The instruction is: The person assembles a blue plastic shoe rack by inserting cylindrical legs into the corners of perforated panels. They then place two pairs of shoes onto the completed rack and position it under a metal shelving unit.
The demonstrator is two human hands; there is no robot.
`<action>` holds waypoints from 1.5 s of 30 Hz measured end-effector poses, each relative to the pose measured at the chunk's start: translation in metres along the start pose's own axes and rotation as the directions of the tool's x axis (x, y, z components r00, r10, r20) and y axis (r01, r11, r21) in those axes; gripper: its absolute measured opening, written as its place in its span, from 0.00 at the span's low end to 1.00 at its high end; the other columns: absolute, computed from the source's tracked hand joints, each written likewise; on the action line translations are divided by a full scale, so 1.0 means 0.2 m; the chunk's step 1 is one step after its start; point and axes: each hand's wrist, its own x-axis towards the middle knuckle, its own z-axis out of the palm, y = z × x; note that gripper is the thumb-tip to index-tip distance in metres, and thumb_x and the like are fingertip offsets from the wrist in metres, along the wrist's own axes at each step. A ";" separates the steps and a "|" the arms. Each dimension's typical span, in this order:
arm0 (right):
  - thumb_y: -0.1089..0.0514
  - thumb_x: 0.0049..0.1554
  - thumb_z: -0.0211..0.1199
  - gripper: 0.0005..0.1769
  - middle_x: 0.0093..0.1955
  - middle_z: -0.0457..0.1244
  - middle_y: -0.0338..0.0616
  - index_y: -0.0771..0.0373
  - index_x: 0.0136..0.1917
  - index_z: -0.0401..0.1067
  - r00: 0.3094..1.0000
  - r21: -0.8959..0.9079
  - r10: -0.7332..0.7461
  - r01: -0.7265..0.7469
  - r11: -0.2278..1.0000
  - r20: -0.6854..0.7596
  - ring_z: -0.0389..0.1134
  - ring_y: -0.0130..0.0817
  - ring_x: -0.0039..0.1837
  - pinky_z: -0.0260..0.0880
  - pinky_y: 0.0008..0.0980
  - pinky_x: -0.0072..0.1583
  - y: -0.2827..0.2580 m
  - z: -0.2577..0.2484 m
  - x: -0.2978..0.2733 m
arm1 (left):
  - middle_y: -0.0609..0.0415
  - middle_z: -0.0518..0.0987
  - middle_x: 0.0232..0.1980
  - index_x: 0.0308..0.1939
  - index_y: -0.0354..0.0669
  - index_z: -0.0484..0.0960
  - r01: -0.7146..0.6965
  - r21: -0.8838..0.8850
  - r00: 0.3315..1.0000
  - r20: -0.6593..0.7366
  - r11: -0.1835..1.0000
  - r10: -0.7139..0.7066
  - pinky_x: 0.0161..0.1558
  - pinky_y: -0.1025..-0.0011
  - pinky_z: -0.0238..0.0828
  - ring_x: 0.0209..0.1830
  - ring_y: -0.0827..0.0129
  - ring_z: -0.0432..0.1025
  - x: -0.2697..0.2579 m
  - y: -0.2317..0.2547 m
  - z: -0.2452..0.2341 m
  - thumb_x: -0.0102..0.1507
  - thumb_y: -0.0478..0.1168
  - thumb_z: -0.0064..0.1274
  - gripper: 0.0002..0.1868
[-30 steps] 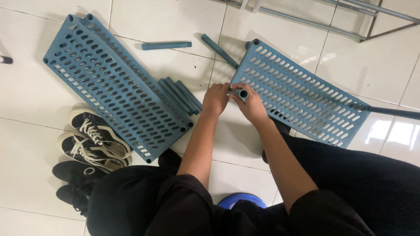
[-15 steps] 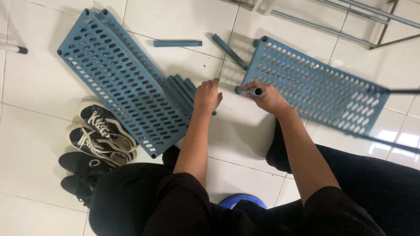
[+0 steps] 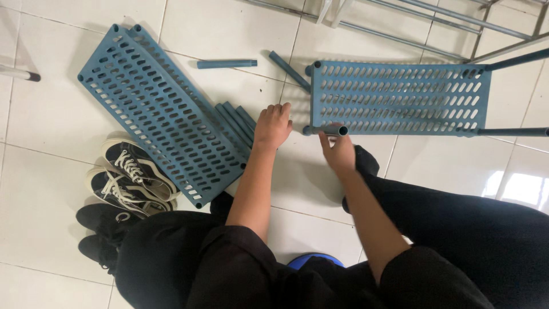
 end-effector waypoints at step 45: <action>0.69 0.56 0.63 0.36 0.61 0.65 0.56 0.65 0.75 0.56 0.915 0.306 -0.272 0.178 0.935 0.298 0.72 0.46 0.57 0.76 0.39 0.52 -0.83 0.24 0.38 | 0.47 0.85 0.49 0.58 0.48 0.80 0.259 -0.411 0.884 -0.264 0.874 -0.386 0.48 0.55 0.74 0.49 0.50 0.78 0.02 -0.10 -0.45 0.65 0.34 0.51 0.17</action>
